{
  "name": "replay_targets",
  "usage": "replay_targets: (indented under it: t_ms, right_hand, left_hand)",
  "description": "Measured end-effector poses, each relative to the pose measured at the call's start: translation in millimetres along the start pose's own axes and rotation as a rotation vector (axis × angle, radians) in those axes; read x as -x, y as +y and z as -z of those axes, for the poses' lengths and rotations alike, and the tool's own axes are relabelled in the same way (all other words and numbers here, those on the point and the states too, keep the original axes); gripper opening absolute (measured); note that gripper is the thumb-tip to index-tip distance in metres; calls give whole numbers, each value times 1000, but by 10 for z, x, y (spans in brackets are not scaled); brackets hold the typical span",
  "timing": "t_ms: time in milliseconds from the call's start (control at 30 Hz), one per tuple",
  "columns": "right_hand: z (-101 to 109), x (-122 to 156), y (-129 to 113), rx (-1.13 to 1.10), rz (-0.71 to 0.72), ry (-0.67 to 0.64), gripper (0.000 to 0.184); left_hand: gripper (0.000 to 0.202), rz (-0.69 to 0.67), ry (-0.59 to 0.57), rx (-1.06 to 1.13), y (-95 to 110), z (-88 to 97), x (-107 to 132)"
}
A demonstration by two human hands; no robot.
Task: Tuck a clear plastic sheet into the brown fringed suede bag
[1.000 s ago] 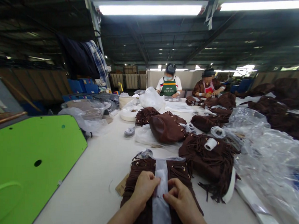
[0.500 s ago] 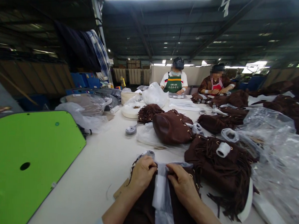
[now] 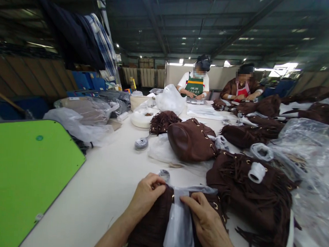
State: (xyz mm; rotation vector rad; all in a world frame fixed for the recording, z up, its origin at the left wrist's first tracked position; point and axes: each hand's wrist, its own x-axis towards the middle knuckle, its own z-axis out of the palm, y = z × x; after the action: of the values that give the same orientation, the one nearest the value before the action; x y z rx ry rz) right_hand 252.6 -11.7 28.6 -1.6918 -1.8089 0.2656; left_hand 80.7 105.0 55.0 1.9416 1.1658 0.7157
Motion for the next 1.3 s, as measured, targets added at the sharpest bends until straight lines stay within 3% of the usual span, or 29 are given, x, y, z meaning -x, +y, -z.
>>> replay_targets:
  t_ms: [133,200,433,567,667,767,900,1000,1100,1300]
  right_hand:
    - [115,-67,147,5,12,178,34]
    - [148,-210,170,-14,11,168,30]
    - [-1,-1069,22,-27,21,-256,26]
    - [-216,-1404,2,49,64,-483,37]
    - [-279,-1530,23,28,112,-616,28]
    - [-238,-1565,39,-4,122,-636,23]
    - [-180,-1454,-2,-47,117,-568,28]
    - [-201,-1306,-63,-42,83,-591,31]
    - [-236,-1184,-104,5,30,-615,29]
    - [-244,-1117,-98,-8,-23,-615,25]
  left_hand:
    - [20,17,43,-69,-40,218,-109]
    - [20,73,13,-130,-78,251,-191]
    - [3,288,-59,-273,-239,208,-284]
    - [9,380,-134,-173,-296,175,-245]
    - [22,436,-148,-40,-278,181,-195]
    - [48,380,-153,175,-221,248,-119]
    - [49,315,-362,428,-279,335,-25]
    - [45,145,-389,399,-457,281,52]
    - [22,-89,-398,278,-574,159,142]
    - [30,-52,-473,185,-371,116,131]
